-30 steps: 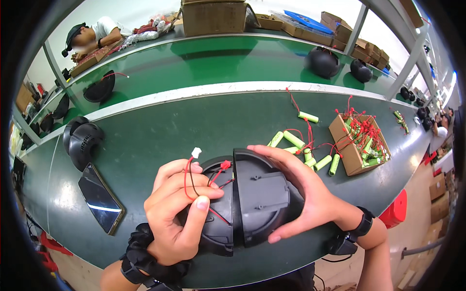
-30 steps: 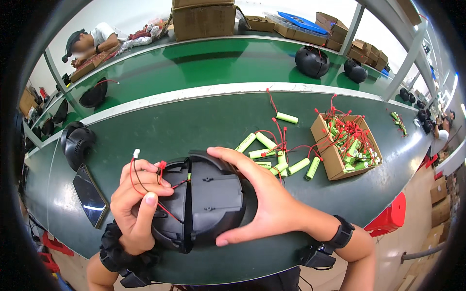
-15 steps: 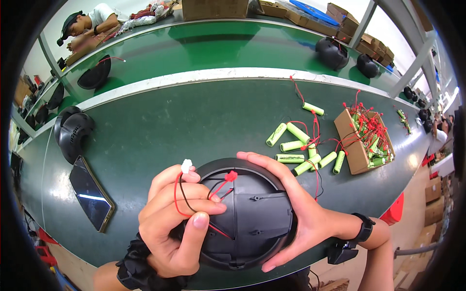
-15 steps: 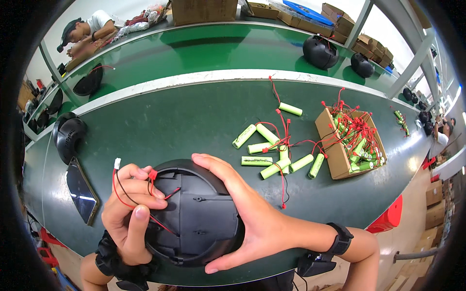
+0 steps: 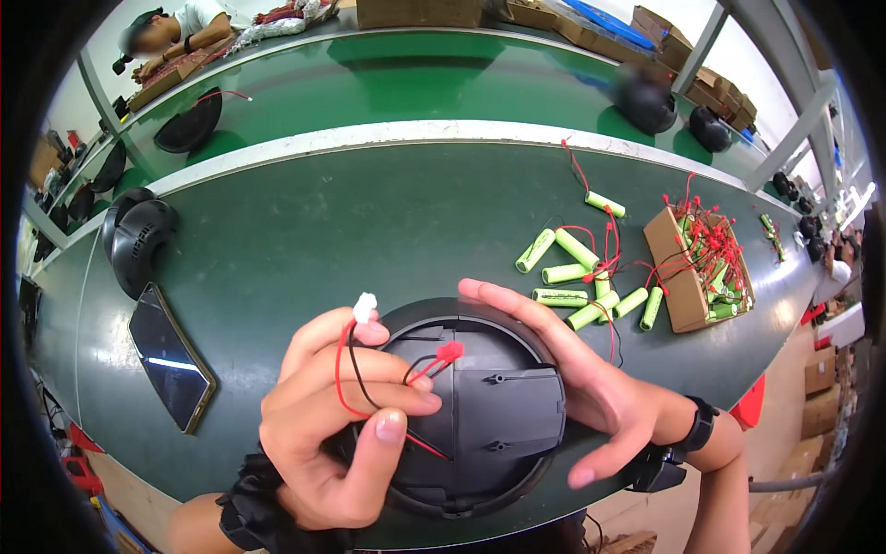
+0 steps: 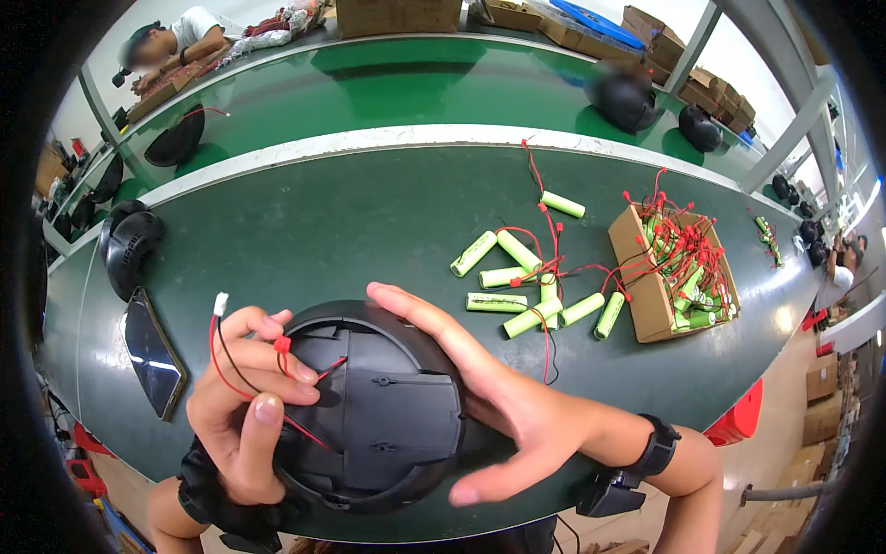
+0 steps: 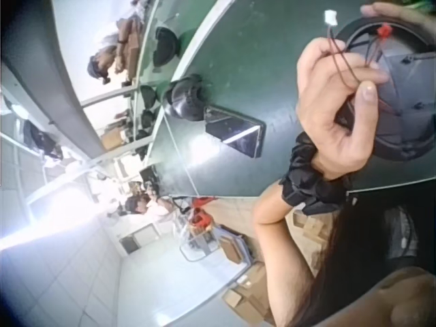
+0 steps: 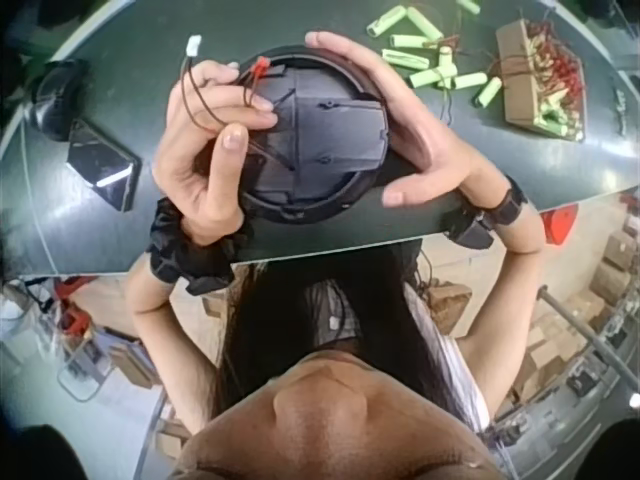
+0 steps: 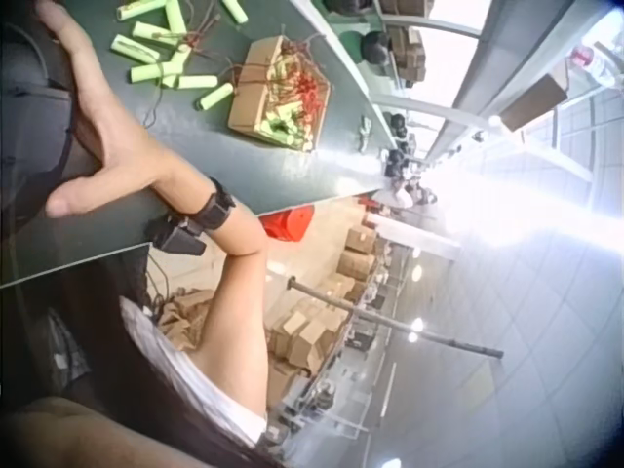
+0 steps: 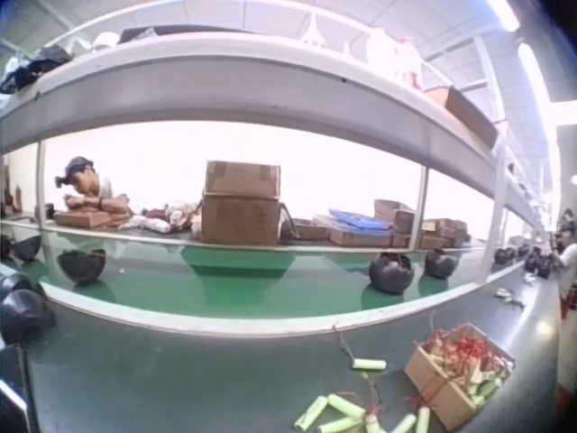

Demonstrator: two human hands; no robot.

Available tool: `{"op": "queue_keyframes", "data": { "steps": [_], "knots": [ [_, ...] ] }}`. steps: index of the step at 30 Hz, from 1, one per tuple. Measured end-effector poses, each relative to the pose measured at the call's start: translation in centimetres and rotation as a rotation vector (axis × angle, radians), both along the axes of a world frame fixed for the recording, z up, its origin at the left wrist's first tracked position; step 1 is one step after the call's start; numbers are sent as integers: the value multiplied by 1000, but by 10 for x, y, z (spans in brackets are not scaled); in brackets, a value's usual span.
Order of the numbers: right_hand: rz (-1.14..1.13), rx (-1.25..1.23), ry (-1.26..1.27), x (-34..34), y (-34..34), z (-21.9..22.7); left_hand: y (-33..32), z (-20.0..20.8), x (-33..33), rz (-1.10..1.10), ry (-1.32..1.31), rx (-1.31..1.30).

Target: The person is assembling a round plastic electronic device, inserting batteries and connecting wires.

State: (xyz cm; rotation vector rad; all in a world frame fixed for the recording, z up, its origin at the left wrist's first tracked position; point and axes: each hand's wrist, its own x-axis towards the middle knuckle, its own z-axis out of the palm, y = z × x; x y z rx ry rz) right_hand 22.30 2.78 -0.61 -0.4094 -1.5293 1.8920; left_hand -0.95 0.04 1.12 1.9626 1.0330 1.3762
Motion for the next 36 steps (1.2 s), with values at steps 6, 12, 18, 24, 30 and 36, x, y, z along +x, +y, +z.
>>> {"op": "queue_keyframes", "data": {
  "steps": [6, 12, 18, 24, 30, 36],
  "knots": [
    [52, 451, -376, 18, 11, 10, 9, 1, -8, -186, 33, -46],
    [-87, 608, -418, 5, -6, 17, 11, -14, 3, -412, -149, -20],
    [-13, 616, -269, 2, 1, 4, 23, -26, 3, -361, -291, 215],
    [-223, 715, -363, -4, -1, 12, 33, -36, 0, 81, -583, -144],
    [-534, 663, -383, -17, 24, 43, 37, -48, 1, 157, -716, -354],
    [-853, 651, -367, -84, 134, 70, 37, -48, 1, 128, -677, -323]
  ]
}}
